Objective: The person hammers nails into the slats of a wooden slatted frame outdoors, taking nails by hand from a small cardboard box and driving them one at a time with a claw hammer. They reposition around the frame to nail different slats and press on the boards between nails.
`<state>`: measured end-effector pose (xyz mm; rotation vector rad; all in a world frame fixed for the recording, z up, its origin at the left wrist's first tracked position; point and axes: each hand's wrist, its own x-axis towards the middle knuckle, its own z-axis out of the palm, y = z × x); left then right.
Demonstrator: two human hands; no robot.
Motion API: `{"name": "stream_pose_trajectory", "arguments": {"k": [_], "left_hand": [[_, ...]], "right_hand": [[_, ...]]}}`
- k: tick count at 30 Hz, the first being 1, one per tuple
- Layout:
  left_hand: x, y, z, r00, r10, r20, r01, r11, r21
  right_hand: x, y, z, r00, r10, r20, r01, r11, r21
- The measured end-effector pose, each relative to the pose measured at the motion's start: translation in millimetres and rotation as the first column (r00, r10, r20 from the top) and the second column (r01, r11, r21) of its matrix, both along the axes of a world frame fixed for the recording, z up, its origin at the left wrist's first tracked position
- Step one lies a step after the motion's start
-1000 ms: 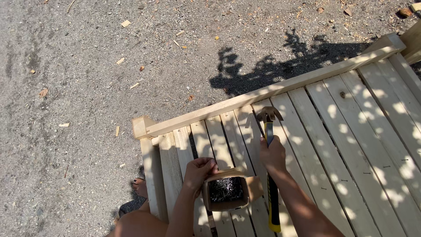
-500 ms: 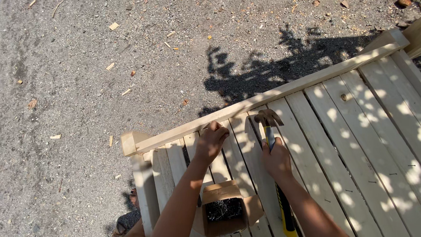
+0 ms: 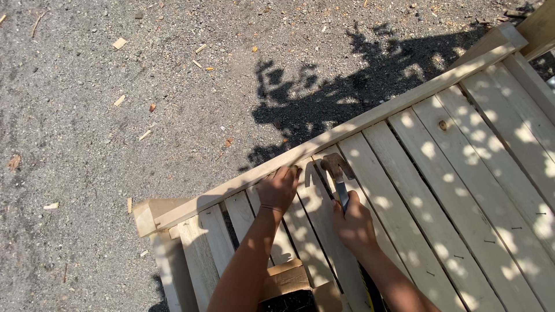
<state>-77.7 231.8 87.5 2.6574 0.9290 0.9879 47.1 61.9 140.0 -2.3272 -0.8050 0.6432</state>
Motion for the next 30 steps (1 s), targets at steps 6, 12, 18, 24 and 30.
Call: {"name": "stream_pose_trajectory", "arguments": {"k": [6, 12, 18, 24, 30], "left_hand": [[6, -8, -15, 0.999, 0.04, 0.0, -0.04, 0.997, 0.059], [7, -5, -27, 0.995, 0.046, 0.083, -0.051, 0.997, 0.05], [11, -5, -32, 0.998, 0.068, -0.017, -0.067, 0.996, 0.054], [20, -8, -23, 0.989, 0.146, 0.038, -0.147, 0.989, 0.015], [20, -8, -14, 0.992, 0.126, -0.024, -0.123, 0.987, 0.101]], "right_hand": [[1, -1, -4, 0.998, -0.018, -0.058, 0.022, 0.998, 0.064], [0, 0, -4, 0.999, 0.017, -0.036, -0.014, 0.995, 0.099], [0, 0, 0, 0.997, 0.002, -0.074, 0.002, 0.998, 0.059], [0, 2, 1, 0.998, -0.004, -0.062, 0.009, 0.996, 0.094], [2, 2, -4, 1.0, 0.003, -0.018, -0.003, 1.0, 0.026]]}}
